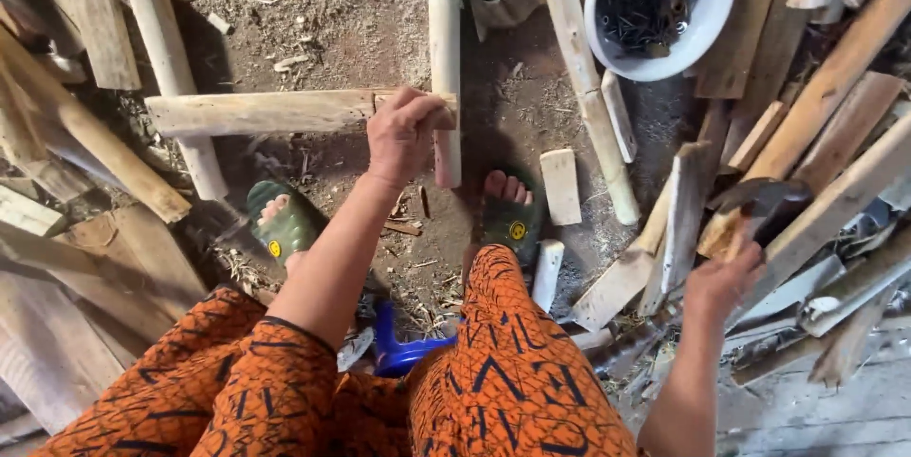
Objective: The person assembles a small wooden frame by positioning pieces of wood and securing them with nails. They use a hand saw to cut a piece of wood, then use a hammer to drive nails into the joints to connect the pieces together.
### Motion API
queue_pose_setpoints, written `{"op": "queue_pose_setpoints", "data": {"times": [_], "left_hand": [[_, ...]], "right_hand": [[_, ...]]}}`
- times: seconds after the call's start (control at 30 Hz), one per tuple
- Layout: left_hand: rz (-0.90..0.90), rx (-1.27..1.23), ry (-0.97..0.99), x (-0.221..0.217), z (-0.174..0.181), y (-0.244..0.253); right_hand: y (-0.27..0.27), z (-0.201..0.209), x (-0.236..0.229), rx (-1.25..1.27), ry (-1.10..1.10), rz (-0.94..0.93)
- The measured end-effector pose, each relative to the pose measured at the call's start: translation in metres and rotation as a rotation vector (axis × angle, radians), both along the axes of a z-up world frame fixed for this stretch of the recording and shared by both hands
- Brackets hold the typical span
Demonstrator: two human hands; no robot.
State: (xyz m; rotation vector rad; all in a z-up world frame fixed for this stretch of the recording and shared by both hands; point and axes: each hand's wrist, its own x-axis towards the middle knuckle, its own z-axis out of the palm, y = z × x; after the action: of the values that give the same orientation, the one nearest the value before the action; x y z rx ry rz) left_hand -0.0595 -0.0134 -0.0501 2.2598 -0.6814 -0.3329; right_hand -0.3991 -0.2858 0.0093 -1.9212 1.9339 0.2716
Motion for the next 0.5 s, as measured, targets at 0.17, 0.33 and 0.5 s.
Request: {"op": "queue_pose_setpoints", "data": {"times": [0.17,0.33,0.5], "left_hand": [[-0.011,0.0,-0.022,0.001,-0.007,0.003],[-0.007,0.019,-0.119,-0.002,-0.013,0.001],[0.016,-0.031,-0.127,-0.001,-0.008,0.0]], "right_hand": [[-0.004,0.009,-0.047,-0.09,-0.475,0.188],[0.033,0.046,0.018,0.106,-0.912,0.111],[0.066,0.042,0.091,0.134,-0.985,0.462]]}}
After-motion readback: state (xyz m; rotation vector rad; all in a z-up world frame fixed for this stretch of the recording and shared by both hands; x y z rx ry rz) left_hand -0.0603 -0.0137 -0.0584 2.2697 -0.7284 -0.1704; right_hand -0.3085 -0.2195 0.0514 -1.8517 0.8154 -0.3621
